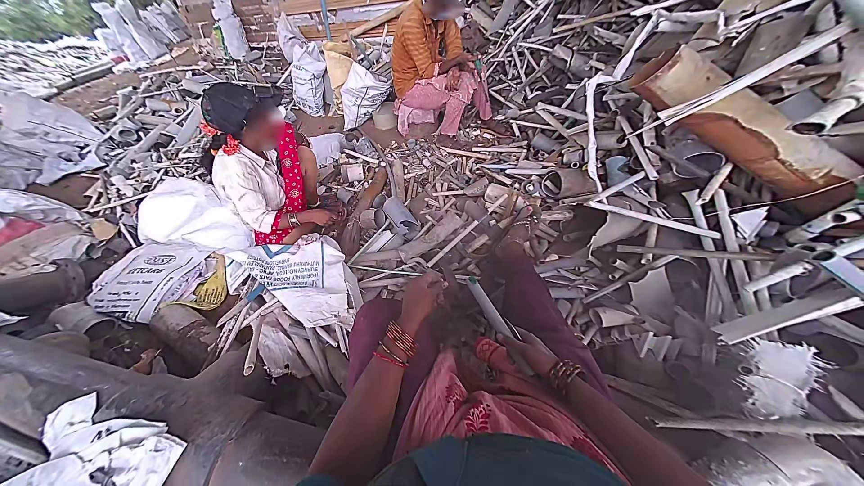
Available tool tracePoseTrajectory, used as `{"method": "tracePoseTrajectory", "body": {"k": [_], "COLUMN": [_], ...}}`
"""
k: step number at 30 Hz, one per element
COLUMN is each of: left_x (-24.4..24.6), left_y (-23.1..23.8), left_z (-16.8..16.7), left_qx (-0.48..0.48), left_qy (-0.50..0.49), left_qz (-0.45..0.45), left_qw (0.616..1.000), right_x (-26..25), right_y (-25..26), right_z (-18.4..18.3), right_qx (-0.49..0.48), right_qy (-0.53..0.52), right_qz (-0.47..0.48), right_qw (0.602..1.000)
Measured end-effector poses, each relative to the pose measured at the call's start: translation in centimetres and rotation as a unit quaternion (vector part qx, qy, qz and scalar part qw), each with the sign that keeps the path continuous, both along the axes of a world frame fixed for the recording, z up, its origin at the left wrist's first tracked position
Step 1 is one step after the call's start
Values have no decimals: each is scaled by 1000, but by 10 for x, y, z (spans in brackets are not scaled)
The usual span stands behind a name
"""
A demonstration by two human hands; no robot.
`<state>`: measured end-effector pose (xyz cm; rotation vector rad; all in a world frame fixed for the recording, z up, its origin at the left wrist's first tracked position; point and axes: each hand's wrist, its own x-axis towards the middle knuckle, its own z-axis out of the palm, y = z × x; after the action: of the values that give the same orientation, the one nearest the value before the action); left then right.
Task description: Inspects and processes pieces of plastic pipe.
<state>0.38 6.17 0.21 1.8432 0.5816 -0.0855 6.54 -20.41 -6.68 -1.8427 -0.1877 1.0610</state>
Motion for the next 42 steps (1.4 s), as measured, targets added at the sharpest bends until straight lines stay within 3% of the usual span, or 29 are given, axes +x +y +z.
{"method": "tracePoseTrajectory", "body": {"k": [11,26,42], "left_x": [0,0,0], "left_y": [0,-1,-2], "left_z": [1,0,0], "left_qx": [48,-26,-23], "left_qy": [0,-2,0], "left_qz": [9,23,20], "left_qw": [999,999,1000], "right_x": [0,0,-1], "right_y": [0,-1,0], "right_z": [1,-1,4], "right_qx": [-6,2,-10], "right_qy": [4,16,9], "right_qz": [2,-12,-4], "right_qw": [1000,1000,1000]}}
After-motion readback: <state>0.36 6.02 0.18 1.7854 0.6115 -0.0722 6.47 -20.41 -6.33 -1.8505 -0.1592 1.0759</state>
